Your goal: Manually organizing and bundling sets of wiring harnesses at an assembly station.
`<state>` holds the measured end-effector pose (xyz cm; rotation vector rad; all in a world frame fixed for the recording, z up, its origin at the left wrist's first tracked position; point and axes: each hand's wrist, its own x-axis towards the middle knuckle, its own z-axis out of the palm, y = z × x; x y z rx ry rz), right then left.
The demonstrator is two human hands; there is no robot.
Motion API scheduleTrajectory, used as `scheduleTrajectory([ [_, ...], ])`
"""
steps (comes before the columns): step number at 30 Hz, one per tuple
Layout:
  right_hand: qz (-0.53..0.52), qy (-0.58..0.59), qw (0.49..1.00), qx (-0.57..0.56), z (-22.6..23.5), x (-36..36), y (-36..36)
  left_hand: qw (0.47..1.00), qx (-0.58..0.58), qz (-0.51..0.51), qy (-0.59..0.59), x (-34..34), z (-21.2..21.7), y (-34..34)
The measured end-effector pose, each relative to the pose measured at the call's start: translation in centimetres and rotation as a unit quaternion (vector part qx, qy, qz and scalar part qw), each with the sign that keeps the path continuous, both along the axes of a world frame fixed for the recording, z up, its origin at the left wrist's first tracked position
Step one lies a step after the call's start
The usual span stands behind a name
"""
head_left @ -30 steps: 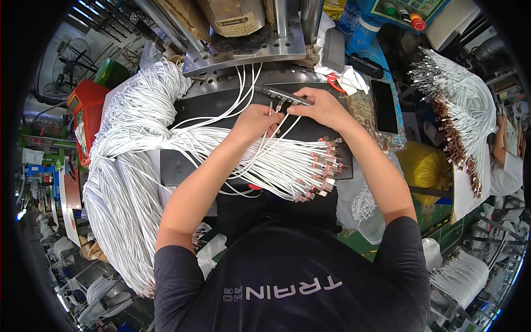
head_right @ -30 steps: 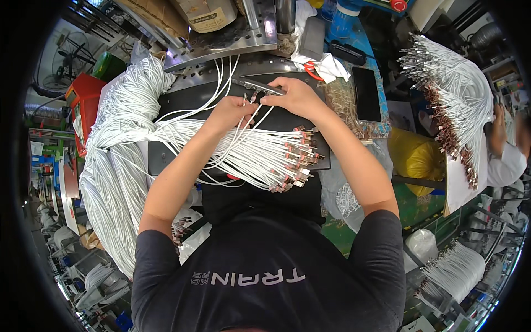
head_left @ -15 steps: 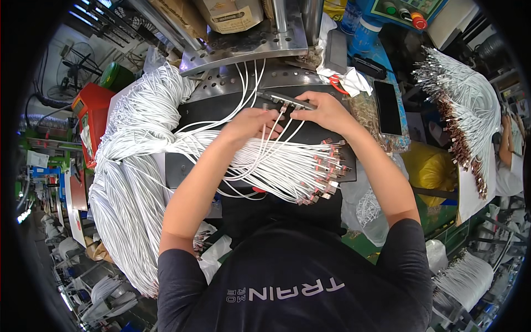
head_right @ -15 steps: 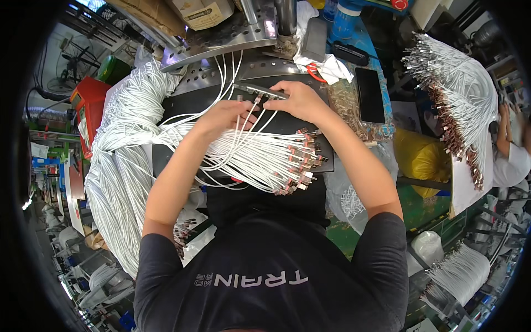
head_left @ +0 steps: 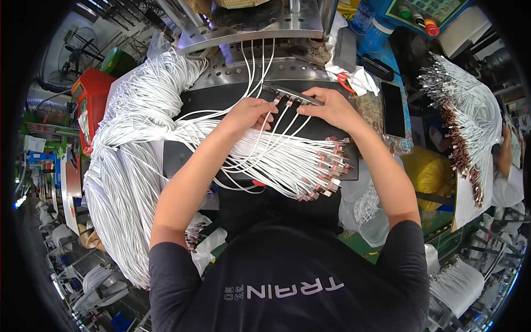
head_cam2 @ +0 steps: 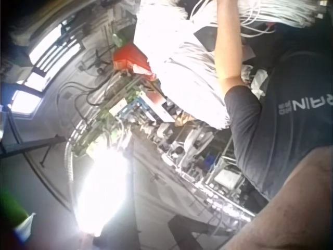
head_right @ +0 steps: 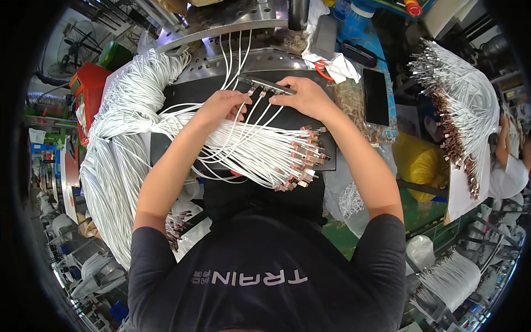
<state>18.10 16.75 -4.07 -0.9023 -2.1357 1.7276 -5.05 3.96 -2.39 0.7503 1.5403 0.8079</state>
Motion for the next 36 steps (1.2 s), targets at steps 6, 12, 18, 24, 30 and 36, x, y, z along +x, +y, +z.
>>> scheduleTrajectory([
  [6, 0.014, -0.056, 0.996, 0.071, 1.0, 0.1, -0.6, 0.999, 0.013, -0.027, 0.014, 0.1, -0.4, 0.2],
  [12, -0.079, -0.046, 0.930, 0.357, 1.6, -1.7, 0.9, 0.957, 0.234, 0.103, 0.140, -4.1, -2.3, 1.1],
  [18, -0.187, 0.057, 0.778, 0.597, -3.0, -11.7, 14.6, 0.970, 0.149, 0.185, -0.059, -2.1, 2.7, 6.4],
  [24, -0.233, 0.182, 0.844, 0.448, 3.8, -16.2, 13.3, 0.977, 0.140, 0.141, -0.083, -4.5, 2.8, 3.2],
  [30, -0.265, 0.145, 0.777, 0.552, 3.9, -15.2, 13.3, 0.971, 0.201, 0.009, 0.128, -2.5, 11.6, -3.1],
  [36, -0.192, 0.063, 0.842, 0.501, -2.3, -13.3, 16.8, 0.779, 0.358, 0.382, 0.346, -22.5, 13.3, -10.6],
])
